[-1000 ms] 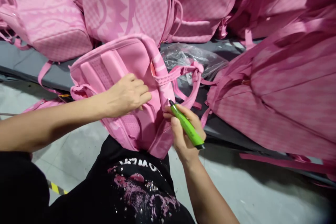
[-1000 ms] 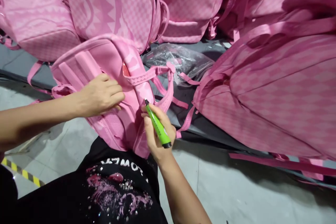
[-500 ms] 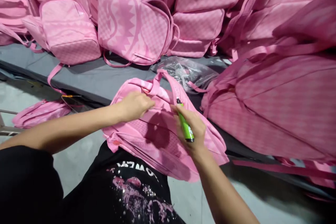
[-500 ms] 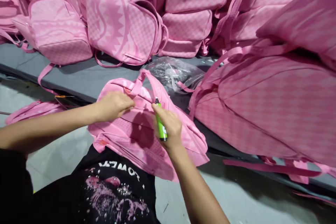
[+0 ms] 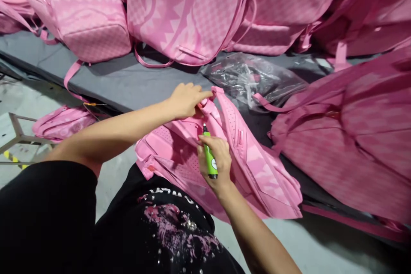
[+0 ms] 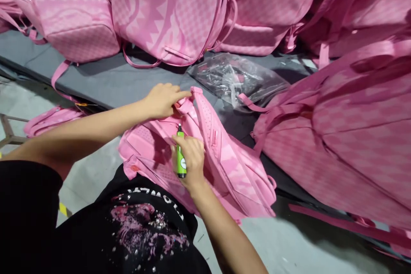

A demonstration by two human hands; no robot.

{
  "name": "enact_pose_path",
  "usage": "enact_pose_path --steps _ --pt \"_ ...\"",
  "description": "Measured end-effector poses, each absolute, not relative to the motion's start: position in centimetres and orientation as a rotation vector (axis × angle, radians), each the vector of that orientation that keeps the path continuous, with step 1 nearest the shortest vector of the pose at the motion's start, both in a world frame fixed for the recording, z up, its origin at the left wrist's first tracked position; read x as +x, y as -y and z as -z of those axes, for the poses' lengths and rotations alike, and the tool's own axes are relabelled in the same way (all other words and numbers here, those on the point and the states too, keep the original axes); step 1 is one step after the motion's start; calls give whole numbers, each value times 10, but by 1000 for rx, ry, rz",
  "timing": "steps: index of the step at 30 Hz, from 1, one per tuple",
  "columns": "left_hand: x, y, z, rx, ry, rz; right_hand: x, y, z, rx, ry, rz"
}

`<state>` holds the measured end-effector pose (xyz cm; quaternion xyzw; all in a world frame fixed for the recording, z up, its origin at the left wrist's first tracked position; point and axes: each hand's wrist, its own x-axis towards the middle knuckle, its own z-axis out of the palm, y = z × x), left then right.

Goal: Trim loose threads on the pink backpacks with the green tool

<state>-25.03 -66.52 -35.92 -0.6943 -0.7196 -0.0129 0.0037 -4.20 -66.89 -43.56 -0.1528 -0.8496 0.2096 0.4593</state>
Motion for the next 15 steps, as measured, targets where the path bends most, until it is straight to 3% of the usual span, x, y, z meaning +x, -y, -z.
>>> enact_pose_path --steps 8,12,15 --pt "-241 677 374 -2263 1845 21 -29 650 443 -479 2110 -731" --pt "-231 672 379 -2253 1855 -202 -28 647 439 -415 2116 -857" --pt "-230 666 382 -2273 1909 -183 -24 642 435 -393 2211 -919"
